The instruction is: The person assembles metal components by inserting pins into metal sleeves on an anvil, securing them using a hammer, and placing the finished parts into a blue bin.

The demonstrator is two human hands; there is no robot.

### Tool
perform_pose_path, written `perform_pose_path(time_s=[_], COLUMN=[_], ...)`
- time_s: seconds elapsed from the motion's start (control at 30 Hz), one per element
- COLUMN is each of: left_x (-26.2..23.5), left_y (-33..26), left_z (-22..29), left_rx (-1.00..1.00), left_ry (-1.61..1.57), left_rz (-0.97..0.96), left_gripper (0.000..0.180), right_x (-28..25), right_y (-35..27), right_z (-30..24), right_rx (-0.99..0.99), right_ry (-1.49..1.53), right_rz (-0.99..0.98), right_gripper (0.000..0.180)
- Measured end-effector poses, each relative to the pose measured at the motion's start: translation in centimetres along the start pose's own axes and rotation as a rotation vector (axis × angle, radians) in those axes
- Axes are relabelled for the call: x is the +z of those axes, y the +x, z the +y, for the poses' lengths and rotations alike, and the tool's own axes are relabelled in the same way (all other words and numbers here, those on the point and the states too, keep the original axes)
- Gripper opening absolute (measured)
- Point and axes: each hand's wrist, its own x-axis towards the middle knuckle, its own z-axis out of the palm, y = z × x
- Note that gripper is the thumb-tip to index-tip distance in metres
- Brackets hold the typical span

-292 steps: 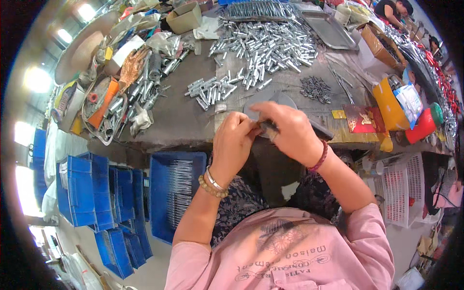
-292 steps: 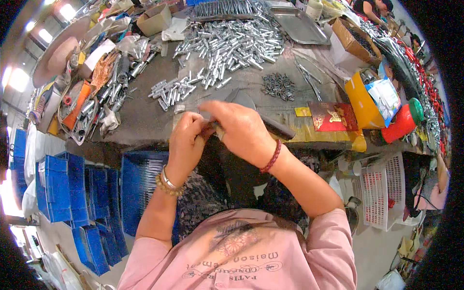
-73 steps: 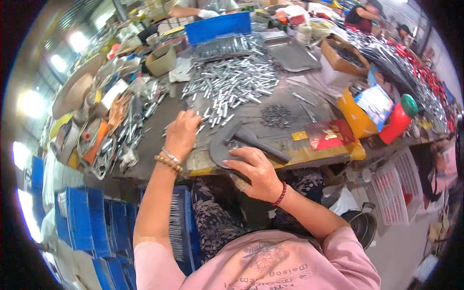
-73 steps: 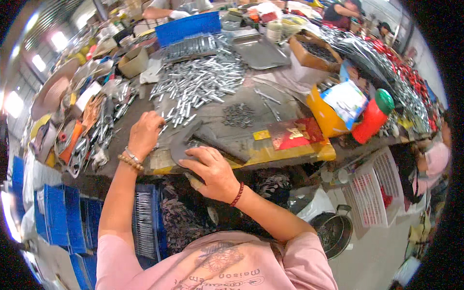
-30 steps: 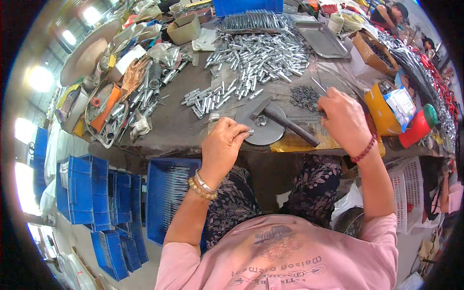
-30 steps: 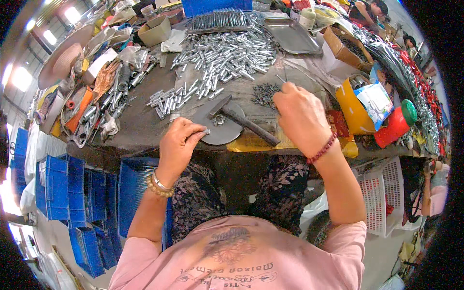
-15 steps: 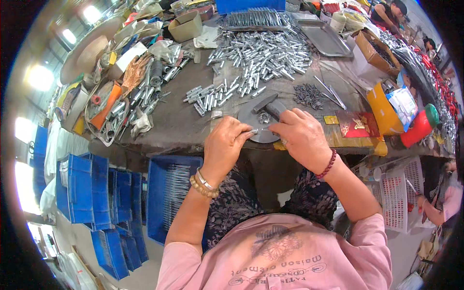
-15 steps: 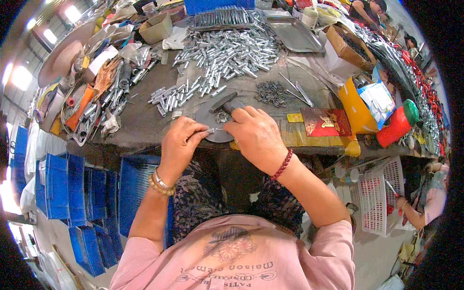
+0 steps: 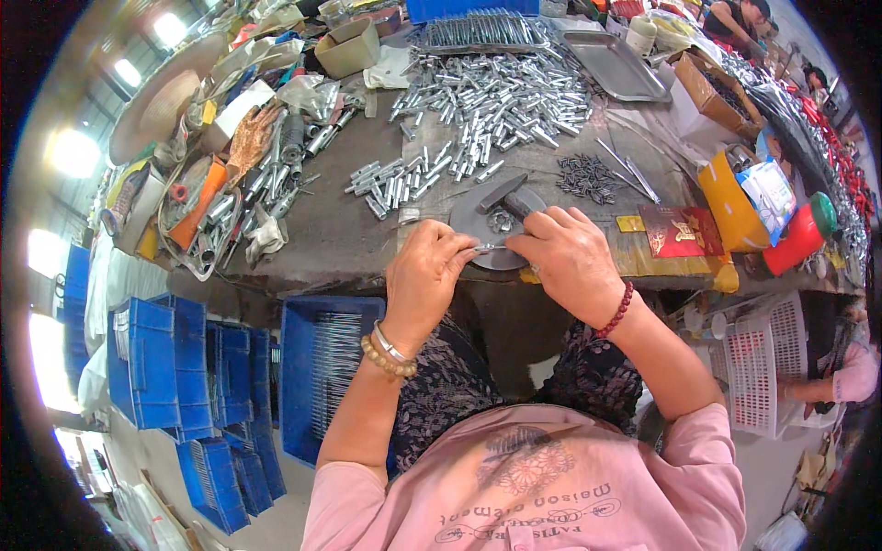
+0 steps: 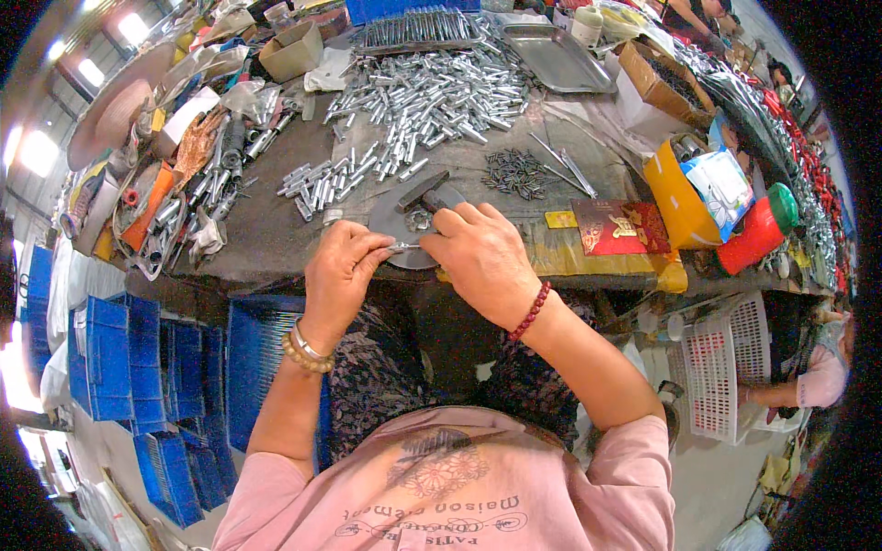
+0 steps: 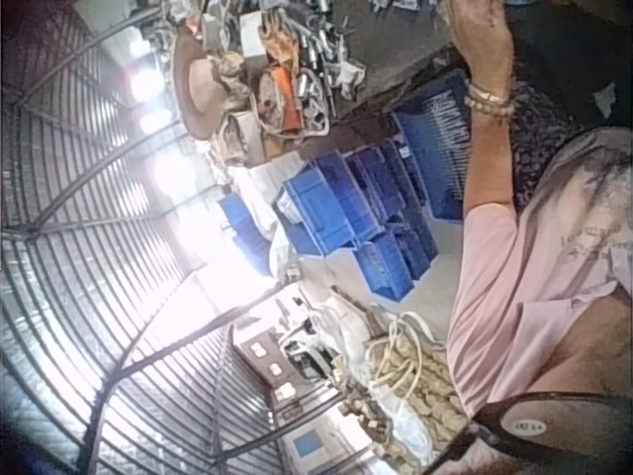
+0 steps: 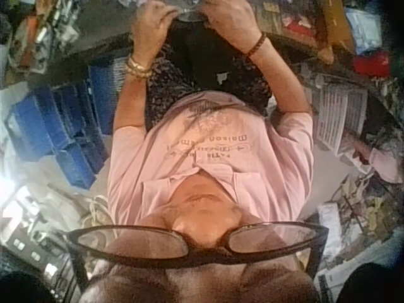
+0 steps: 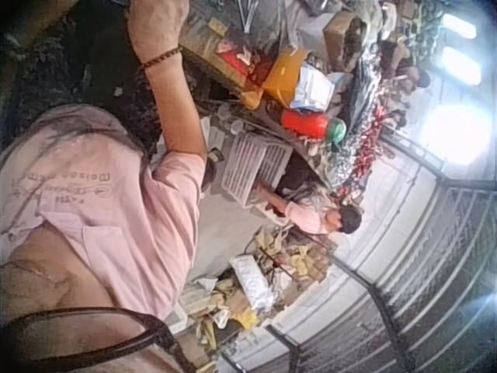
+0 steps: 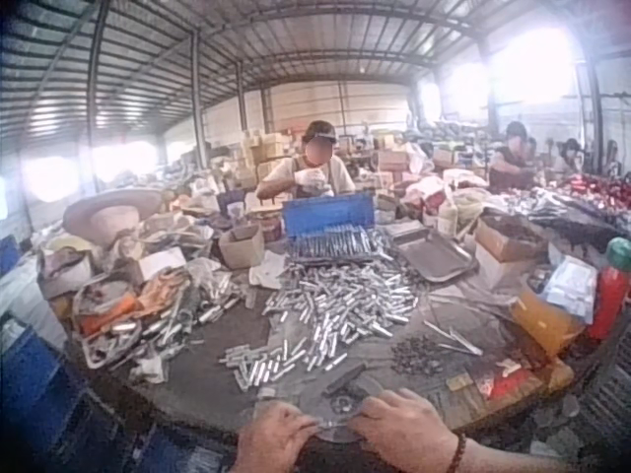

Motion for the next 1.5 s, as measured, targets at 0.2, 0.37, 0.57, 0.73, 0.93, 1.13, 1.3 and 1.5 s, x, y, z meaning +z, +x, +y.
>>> perform_pose_path(time_s=[0.2, 0.37, 0.57, 0.73, 0.93, 1.13, 1.3, 1.5], left_x=[0.2, 0.5, 0.3, 0.5, 0.1, 0.1, 0.4, 0.5], left_y=[-0.2, -0.3, -0.3, -0.2, -0.1, -0.1, -0.3, -0.4], left_z=[0.1, -0.2, 0.1, -0.2, 0.3, 0.2, 0.0, -0.2], left_rx=[-0.037, -0.056, -0.044, 0.005, -0.008, 0.024, 0.005, -0.003], left_ry=[-0.061, -0.129, -0.080, -0.066, -0.106, -0.099, -0.142, -0.122], left_rz=[0.007, 0.003, 0.023, -0.004, 0.002, 0.018, 0.027, 0.029], left_gripper=[0.012, 0.012, 0.011, 0.012, 0.011, 0.012, 0.012, 0.013], right_x=[0.0, 1.1, 1.4, 0.6, -3.0, -2.2, -1.2, -1.3], right_y=[0.0, -0.2, 0.1, -1.1, -4.2, -3.6, -3.0, -3.2], right_z=[0.0, 0.0, -0.1, 1.5, 9.7, 9.9, 10.4, 10.9], right_rx=[-0.019, -0.009, -0.014, 0.086, 0.598, 0.669, 0.648, 0.673], right_ry=[0.002, 0.012, 0.042, 0.067, -0.031, -0.145, -0.172, -0.110], right_rz=[-0.006, 0.025, -0.005, 0.176, 0.150, 0.018, -0.001, 0.059], right_gripper=[0.023, 0.015, 0.017, 0.023, 0.023, 0.019, 0.019, 0.018])
